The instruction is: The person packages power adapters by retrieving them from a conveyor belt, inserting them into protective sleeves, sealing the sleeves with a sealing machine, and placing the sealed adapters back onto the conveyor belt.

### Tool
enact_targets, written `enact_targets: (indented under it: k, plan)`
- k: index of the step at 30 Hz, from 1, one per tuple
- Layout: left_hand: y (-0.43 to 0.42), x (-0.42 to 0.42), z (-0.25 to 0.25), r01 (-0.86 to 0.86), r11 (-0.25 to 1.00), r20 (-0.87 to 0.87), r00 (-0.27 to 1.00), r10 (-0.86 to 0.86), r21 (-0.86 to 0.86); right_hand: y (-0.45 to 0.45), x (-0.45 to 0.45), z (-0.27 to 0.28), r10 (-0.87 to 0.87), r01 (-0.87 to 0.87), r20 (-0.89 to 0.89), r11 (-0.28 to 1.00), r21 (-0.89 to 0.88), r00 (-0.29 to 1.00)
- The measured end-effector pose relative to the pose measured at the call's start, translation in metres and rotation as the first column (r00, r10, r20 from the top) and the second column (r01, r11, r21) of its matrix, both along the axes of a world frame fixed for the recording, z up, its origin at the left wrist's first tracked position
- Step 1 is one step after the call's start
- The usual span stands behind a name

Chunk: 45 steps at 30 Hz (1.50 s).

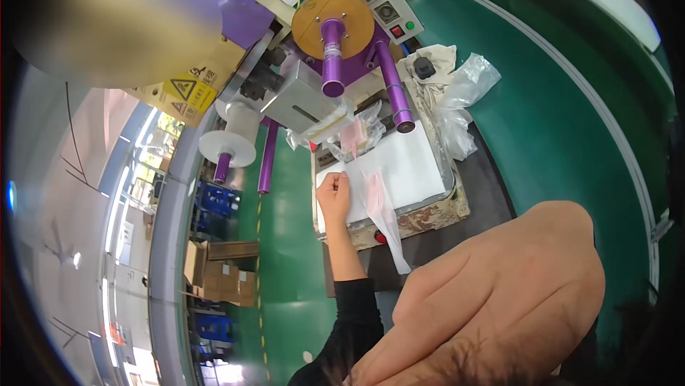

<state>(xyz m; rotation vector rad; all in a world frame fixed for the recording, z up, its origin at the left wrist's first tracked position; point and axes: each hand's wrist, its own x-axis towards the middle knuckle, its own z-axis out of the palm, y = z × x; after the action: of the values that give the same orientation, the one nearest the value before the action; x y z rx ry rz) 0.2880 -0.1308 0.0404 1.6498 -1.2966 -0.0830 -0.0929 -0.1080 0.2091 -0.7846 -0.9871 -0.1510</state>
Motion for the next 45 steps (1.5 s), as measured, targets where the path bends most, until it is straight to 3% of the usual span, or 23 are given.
enact_targets:
  k: [10,25,36,38,40,45]
  plan:
    - [0.000,0.008,-0.005,0.008,1.000,-0.023,1.000,-0.009,-0.005,0.001,-0.003,-0.002,-0.006,0.006,-0.005,0.999,-0.050,1.000]
    - [-0.001,0.009,-0.005,-0.024,1.000,0.040,0.999,0.024,-0.006,0.020,-0.005,-0.021,0.077,-0.110,-0.158,0.972,-0.210,0.984]
    - [0.001,0.005,-0.002,-0.020,1.000,0.108,0.994,0.023,-0.023,0.027,-0.029,-0.031,-0.014,-0.030,-0.159,0.962,-0.270,0.987]
    - [0.002,0.006,0.001,-0.082,0.996,0.239,0.968,0.073,0.027,0.030,-0.037,-0.034,-0.052,0.002,-0.172,0.959,-0.283,0.984]
    - [-0.004,0.017,-0.011,-0.008,0.998,0.284,0.958,0.027,-0.065,0.034,-0.045,-0.036,-0.115,0.053,-0.187,0.949,-0.310,0.976]
    - [-0.001,0.010,-0.004,-0.006,0.999,0.187,0.982,0.013,-0.039,0.044,-0.063,-0.034,-0.238,0.140,-0.251,0.925,-0.354,0.939]
